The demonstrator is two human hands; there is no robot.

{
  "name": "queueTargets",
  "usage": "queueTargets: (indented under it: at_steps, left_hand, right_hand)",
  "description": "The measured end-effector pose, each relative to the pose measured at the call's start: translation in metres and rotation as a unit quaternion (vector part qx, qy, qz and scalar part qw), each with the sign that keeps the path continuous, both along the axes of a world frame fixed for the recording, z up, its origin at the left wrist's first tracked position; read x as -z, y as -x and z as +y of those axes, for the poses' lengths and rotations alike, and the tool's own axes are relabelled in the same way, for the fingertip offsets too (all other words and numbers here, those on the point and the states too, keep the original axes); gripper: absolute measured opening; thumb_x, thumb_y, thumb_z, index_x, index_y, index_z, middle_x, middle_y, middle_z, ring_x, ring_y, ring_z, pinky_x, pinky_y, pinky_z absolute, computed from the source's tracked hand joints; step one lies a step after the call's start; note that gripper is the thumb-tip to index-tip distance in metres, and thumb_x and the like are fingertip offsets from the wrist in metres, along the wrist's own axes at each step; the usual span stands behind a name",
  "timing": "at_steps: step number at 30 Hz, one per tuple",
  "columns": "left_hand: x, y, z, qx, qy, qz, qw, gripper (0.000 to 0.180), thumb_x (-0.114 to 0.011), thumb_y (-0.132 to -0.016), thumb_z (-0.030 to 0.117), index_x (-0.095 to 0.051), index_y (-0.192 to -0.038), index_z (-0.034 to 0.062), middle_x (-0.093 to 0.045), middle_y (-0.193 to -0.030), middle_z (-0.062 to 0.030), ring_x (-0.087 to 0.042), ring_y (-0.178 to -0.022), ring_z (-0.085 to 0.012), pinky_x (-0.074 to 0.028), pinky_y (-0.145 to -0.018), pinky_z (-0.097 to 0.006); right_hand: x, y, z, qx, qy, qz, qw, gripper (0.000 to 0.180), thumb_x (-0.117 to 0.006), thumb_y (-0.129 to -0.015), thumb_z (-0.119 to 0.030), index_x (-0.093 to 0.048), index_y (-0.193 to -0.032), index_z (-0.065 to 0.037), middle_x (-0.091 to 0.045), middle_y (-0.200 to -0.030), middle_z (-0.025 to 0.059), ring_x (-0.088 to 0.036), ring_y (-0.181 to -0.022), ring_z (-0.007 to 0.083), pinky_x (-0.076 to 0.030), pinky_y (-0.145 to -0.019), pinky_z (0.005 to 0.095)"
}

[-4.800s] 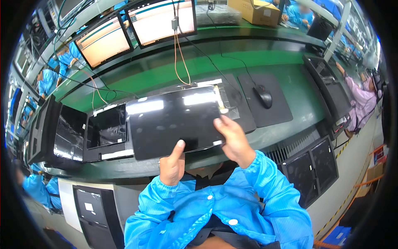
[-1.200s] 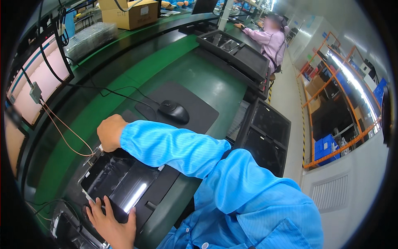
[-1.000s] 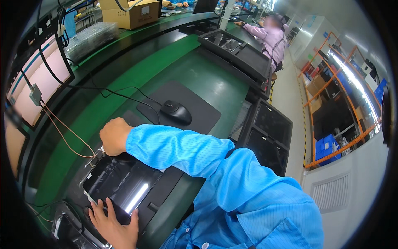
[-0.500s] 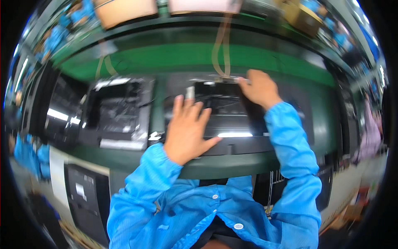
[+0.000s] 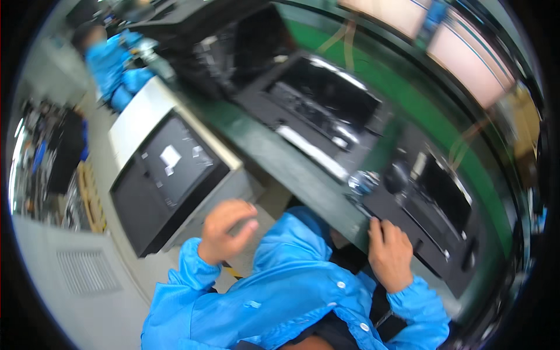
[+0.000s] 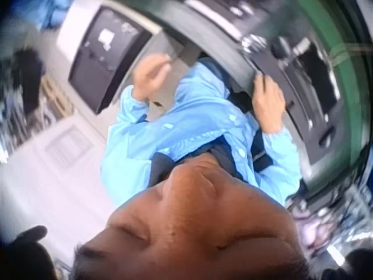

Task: Testing tablet functionality and marking them with a pen in a factory setting.

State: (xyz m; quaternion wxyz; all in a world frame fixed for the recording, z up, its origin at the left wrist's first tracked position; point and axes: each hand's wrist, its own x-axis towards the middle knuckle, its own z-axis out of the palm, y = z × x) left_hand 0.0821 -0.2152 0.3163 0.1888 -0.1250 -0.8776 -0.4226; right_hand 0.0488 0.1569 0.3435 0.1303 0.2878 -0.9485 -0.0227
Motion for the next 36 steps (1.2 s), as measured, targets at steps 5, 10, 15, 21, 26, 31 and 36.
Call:
queueTargets:
  at_steps: [5, 10, 15, 21, 26, 31, 36]
  left_hand:
    - [0.018, -0.022, -0.142, -0.331, 0.241, -0.022, 0.912, 0.04, -0.079, -0.088, 0.021, -0.068, -0.12, 0.0014, -0.067, -0.127, -0.0178, -0.06, -0.125, -0.04, -0.037, -0.115, -0.058]
    - [0.061, -0.057, -0.209, -0.423, 0.193, -0.175, 0.868, 0.062, -0.072, -0.095, 0.039, -0.056, -0.145, 0.0048, -0.052, -0.151, -0.0211, -0.041, -0.149, -0.0374, -0.021, -0.124, -0.06]
    - [0.051, -0.045, -0.2, -0.37, 0.158, -0.215, 0.89, 0.065, -0.067, -0.097, 0.041, -0.051, -0.154, 0.0128, -0.041, -0.161, -0.0223, -0.027, -0.156, -0.0395, -0.007, -0.123, -0.071]
    - [0.048, -0.048, -0.198, -0.366, 0.186, -0.253, 0.876, 0.059, -0.064, -0.099, 0.04, -0.055, -0.152, 0.0138, -0.041, -0.16, -0.0203, -0.025, -0.156, -0.0397, -0.008, -0.124, -0.07]
    - [0.055, -0.049, -0.2, -0.371, 0.186, -0.235, 0.879, 0.057, -0.063, -0.099, 0.039, -0.056, -0.151, 0.0148, -0.042, -0.159, -0.0203, -0.026, -0.156, -0.0392, -0.007, -0.122, -0.072]
    - [0.057, -0.049, -0.2, -0.365, 0.184, -0.218, 0.886, 0.056, -0.064, -0.098, 0.037, -0.056, -0.15, 0.0155, -0.043, -0.158, -0.0212, -0.027, -0.156, -0.0402, -0.007, -0.121, -0.075]
    - [0.056, -0.054, -0.202, -0.366, 0.181, -0.216, 0.887, 0.055, -0.064, -0.098, 0.036, -0.057, -0.149, 0.0151, -0.044, -0.157, -0.0217, -0.027, -0.155, -0.0407, -0.008, -0.12, -0.076]
  right_hand:
    - [0.005, -0.011, -0.017, 0.035, 0.011, -0.005, 0.999, 0.033, -0.07, -0.092, -0.01, -0.065, -0.123, 0.002, -0.062, -0.109, 0.014, -0.064, -0.088, 0.03, -0.052, -0.072, 0.0413]
    - [-0.003, -0.003, -0.023, 0.105, 0.084, -0.148, 0.98, 0.018, -0.068, -0.094, -0.006, -0.067, -0.11, 0.001, -0.062, -0.112, 0.0197, -0.067, -0.079, 0.0368, -0.053, -0.067, 0.0478]
    - [-0.021, 0.016, -0.053, 0.058, 0.217, -0.242, 0.944, 0.023, -0.08, -0.081, -0.007, -0.063, -0.096, -0.002, -0.055, -0.054, 0.0046, -0.057, -0.048, 0.0138, -0.047, -0.051, 0.0303]
    - [-0.007, 0.053, -0.225, -0.15, 0.462, -0.375, 0.79, 0.024, -0.069, -0.099, -0.015, -0.069, -0.115, 0.003, -0.075, -0.091, 0.0146, -0.072, -0.079, 0.0209, -0.056, -0.072, 0.0345]
    - [0.042, 0.076, -0.388, -0.241, 0.432, -0.407, 0.768, 0.021, -0.068, -0.098, -0.016, -0.073, -0.113, -0.001, -0.075, -0.095, 0.0165, -0.073, -0.085, 0.0245, -0.055, -0.073, 0.035]
    - [0.074, 0.094, -0.456, -0.203, 0.382, -0.49, 0.757, 0.023, -0.064, -0.099, -0.021, -0.073, -0.106, -0.001, -0.073, -0.075, 0.0123, -0.071, -0.068, 0.0202, -0.053, -0.065, 0.0338]
    - [0.081, 0.091, -0.467, -0.235, 0.37, -0.463, 0.77, 0.021, -0.064, -0.099, -0.02, -0.075, -0.101, -0.002, -0.071, -0.067, 0.0123, -0.07, -0.06, 0.0211, -0.054, -0.062, 0.0342]
